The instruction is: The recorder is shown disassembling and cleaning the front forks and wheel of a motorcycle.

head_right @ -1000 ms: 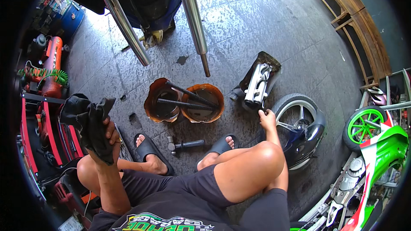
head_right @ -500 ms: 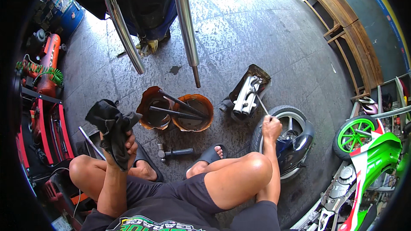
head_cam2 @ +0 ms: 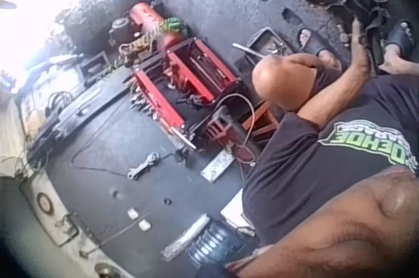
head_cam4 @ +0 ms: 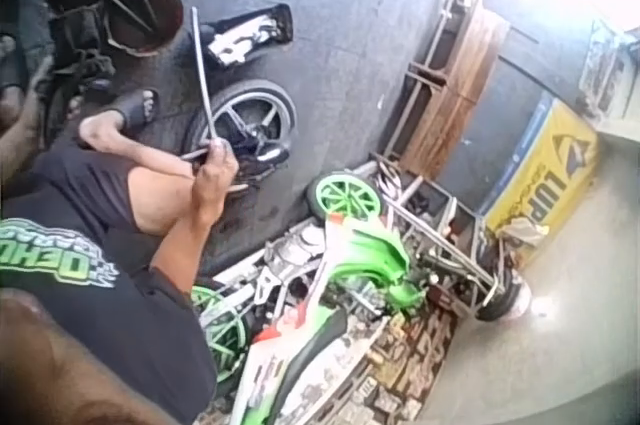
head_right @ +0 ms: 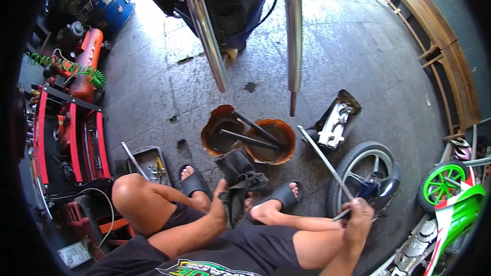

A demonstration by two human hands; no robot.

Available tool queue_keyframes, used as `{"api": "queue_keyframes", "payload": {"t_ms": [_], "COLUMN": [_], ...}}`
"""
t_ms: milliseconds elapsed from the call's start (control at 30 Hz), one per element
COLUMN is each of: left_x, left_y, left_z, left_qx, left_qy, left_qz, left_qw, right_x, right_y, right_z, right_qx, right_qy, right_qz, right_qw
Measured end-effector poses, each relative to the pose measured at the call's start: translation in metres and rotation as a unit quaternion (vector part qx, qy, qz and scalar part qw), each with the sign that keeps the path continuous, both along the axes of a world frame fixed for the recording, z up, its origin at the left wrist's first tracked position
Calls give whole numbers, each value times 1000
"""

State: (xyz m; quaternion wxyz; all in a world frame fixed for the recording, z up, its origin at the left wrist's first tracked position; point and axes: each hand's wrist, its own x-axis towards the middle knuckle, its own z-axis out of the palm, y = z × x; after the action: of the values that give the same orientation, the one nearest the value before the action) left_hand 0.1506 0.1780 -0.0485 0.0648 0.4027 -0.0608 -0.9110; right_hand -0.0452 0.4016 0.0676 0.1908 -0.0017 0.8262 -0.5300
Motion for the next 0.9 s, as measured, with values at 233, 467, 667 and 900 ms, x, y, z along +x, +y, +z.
{"api": "queue_keyframes", "payload": {"t_ms": [233,467,667,900], "left_x": [12,7,5,3], "left_y": [-25,-40,-46,-45], "left_z": [6,16,2,8], "left_qx": [-63,-127,-105,-136], "left_qy": [-3,56,21,5], "left_qz": [64,129,83,119], "left_qw": [996,982,991,984], "right_x": [93,100,102,99], "right_y": [-80,-106,-115,-121], "right_z": [-113,-113,-115,-128], "right_qx": [-328,-458,-473,-511], "right_qy": [-151,-216,-223,-255], "right_qz": [23,27,29,28], "right_qw": [932,862,852,820]}}
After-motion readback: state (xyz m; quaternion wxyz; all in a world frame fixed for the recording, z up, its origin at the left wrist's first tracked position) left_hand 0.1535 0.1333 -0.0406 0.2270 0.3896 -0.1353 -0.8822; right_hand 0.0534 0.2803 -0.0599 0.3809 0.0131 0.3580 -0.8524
